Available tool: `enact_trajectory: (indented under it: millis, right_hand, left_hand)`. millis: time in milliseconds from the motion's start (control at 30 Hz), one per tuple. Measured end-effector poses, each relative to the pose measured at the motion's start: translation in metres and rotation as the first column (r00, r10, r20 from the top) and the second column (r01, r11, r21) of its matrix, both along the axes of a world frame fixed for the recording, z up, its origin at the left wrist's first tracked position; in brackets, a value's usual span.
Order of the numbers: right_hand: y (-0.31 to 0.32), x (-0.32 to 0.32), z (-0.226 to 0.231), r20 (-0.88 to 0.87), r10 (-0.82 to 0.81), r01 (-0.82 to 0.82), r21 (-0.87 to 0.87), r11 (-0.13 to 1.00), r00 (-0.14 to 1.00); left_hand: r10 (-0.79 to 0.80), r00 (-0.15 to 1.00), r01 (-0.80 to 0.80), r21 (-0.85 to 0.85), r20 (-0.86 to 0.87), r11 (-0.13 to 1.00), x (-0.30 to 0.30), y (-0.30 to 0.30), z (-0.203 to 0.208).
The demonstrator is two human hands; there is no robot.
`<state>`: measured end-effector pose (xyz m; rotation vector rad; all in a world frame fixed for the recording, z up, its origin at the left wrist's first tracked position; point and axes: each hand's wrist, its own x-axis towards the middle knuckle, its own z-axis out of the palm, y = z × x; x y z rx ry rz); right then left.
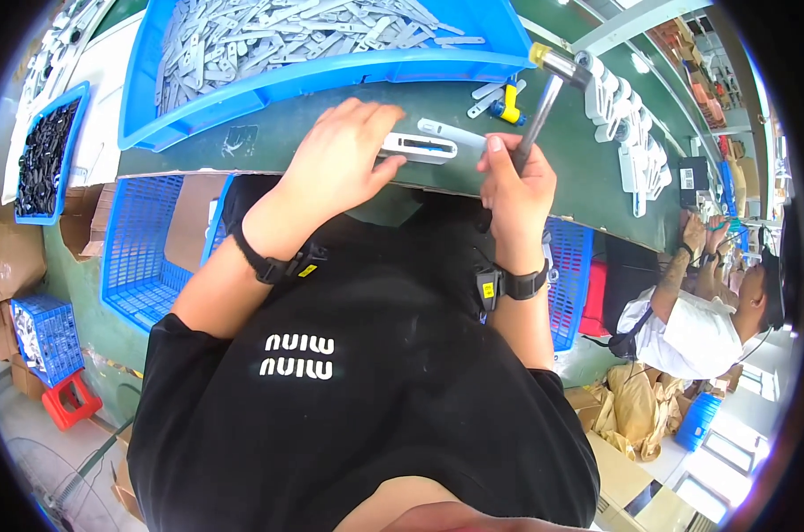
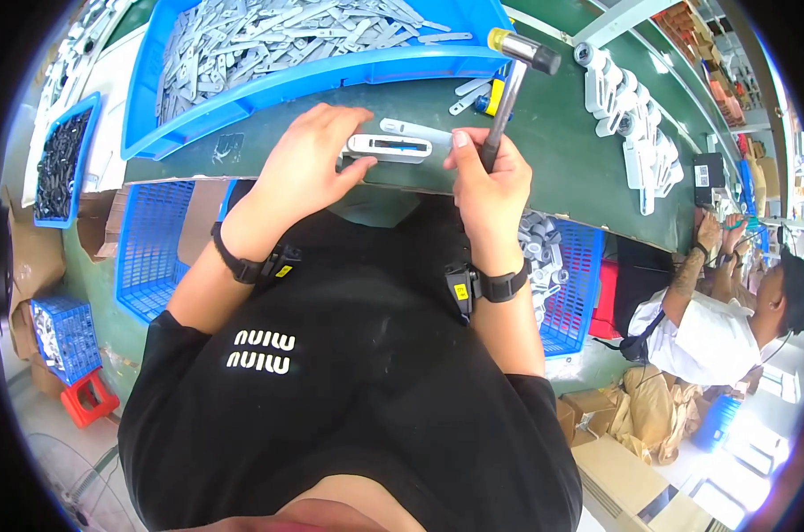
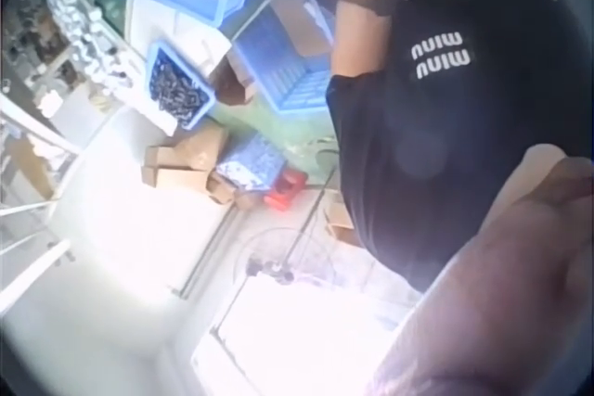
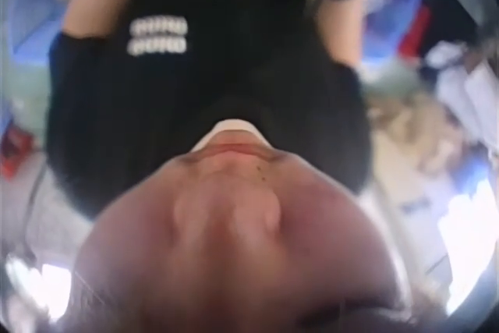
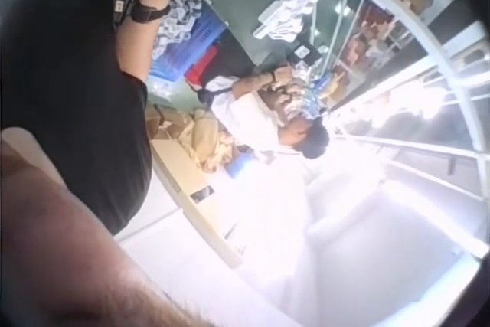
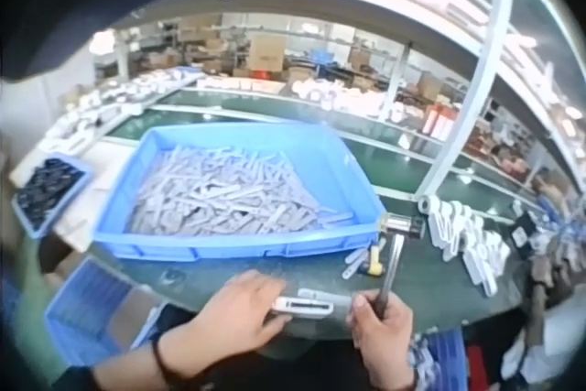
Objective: Assembling plastic and metal components by hand and using a mallet to secure them at a factory workbench.
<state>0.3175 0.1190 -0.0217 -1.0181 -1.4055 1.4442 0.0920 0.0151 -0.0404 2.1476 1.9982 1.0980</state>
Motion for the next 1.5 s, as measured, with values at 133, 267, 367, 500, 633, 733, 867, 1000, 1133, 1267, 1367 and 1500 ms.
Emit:
enact_trajectory:
  millis: [133,267,367,500,633,733,867,1000,1133,1267,1367,1500]
  right_hand:
    - [0.005,-0.009,-0.002,0.142,0.079,-0.074,-0.041,0.996,0.987]
    - [0.005,-0.02,-0.011,0.209,0.156,-0.157,-0.013,0.987,0.965]
    - [0.003,-0.024,-0.013,0.181,0.132,-0.131,-0.02,0.991,0.975]
    - [0.004,-0.024,-0.012,0.21,0.127,-0.132,0.01,0.991,0.969]
    - [0.007,-0.021,-0.014,0.299,0.158,-0.167,0.005,0.986,0.941]
    - [0.009,-0.019,-0.009,0.398,0.169,-0.18,-0.009,0.984,0.902]
    - [0.009,-0.022,-0.016,0.361,0.15,-0.166,0.013,0.986,0.92]
    - [0.014,-0.025,-0.022,0.432,0.092,-0.139,0.078,0.987,0.897]
    - [0.016,-0.022,-0.025,0.469,0.095,-0.16,0.101,0.982,0.878]
    - [0.014,-0.02,-0.029,0.445,0.104,-0.161,0.092,0.983,0.889]
    - [0.013,-0.02,-0.028,0.446,0.112,-0.175,0.103,0.979,0.888]
    - [0.011,-0.021,-0.028,0.454,0.099,-0.169,0.116,0.979,0.885]
  left_hand:
    - [0.03,0.995,-0.025,-0.064,0.09,0.998,-0.004,0.001,-0.002]
    - [0.038,0.981,-0.023,-0.079,0.189,0.997,-0.006,0.002,-0.005]
    - [0.034,0.982,-0.025,-0.048,0.188,0.999,-0.006,0.001,-0.008]
    - [0.026,0.976,-0.027,0.002,0.217,1.0,-0.008,0.001,-0.012]
    - [-0.056,0.988,0.046,0.078,0.141,0.996,-0.013,0.0,-0.017]
    - [-0.087,0.991,0.068,0.184,0.101,0.981,-0.013,0.002,-0.022]
    - [-0.108,0.99,0.086,0.222,0.092,0.971,-0.012,0.004,-0.023]
    - [-0.093,0.994,0.081,0.201,0.051,0.976,-0.01,0.003,-0.02]
    - [-0.041,0.999,0.036,0.162,0.031,0.986,-0.007,0.007,-0.018]
    - [0.049,0.993,-0.048,0.01,-0.108,0.999,0.002,0.008,-0.005]
    - [0.012,0.993,0.012,0.196,-0.121,0.98,0.012,0.014,-0.004]
    - [-0.121,0.984,0.119,-0.027,-0.133,0.993,0.022,0.014,-0.004]
